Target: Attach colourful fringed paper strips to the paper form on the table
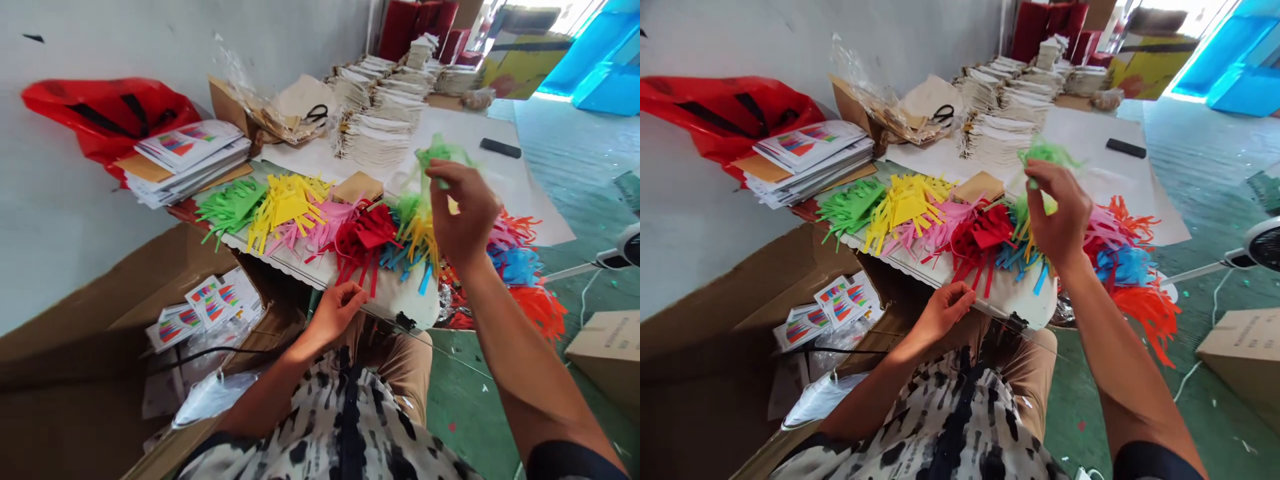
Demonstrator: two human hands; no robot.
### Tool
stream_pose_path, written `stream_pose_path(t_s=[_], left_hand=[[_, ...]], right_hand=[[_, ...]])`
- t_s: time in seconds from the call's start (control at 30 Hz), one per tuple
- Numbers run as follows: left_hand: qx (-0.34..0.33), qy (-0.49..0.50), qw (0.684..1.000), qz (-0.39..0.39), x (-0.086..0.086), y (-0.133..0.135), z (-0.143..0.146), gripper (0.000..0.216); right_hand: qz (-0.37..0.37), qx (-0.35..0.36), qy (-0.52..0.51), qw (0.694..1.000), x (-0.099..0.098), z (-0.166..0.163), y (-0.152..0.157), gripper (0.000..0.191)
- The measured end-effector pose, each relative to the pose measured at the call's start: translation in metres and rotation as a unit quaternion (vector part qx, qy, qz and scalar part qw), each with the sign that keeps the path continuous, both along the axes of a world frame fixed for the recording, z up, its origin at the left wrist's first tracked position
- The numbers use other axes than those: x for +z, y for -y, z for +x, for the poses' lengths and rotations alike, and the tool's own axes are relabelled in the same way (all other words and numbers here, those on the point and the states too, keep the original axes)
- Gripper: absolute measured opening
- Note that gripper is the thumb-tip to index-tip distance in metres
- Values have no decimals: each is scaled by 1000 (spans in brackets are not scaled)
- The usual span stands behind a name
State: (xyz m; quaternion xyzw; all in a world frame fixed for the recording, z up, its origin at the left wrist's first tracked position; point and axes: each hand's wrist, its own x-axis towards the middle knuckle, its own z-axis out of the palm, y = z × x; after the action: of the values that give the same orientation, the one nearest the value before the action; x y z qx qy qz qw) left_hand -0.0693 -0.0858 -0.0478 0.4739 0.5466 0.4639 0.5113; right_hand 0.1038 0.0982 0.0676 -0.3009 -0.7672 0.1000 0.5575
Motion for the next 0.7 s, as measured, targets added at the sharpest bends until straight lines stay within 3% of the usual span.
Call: stream_pose_path(t_s=[0.07, 0.2, 0.33, 0.47, 0.53, 0.57, 0.63, 0.7], left_hand=[[-7, -28, 1000, 3, 5, 7, -5, 39], [-80, -80, 994, -1, 12, 34, -12, 34], [-205, -75, 976, -6, 9, 82, -30, 33], [-270, -95, 957, -48, -10, 145, -69, 34], [-236, -151, 954, -101, -22, 179, -95, 34], [-202, -187, 954, -123, -27, 196, -107, 35], [-125, -285, 940, -136, -36, 227, -130, 36], [-63, -399, 906, -129, -44, 252, -146, 34]], right_hand=[[28, 23, 108, 993, -16, -2, -19, 26], [-17, 16, 260, 965, -60, 7, -45, 28], [-8, -24, 337, 941, -76, 16, -31, 28], [-6, 16, 262, 965, -70, 3, 45, 25], [-66, 149, 225, 961, -77, -12, 102, 19], [-101, 237, 233, 938, -86, -22, 132, 14], [-185, 393, 288, 853, -114, -44, 188, 17], [-263, 470, 352, 766, -151, -70, 234, 19]])
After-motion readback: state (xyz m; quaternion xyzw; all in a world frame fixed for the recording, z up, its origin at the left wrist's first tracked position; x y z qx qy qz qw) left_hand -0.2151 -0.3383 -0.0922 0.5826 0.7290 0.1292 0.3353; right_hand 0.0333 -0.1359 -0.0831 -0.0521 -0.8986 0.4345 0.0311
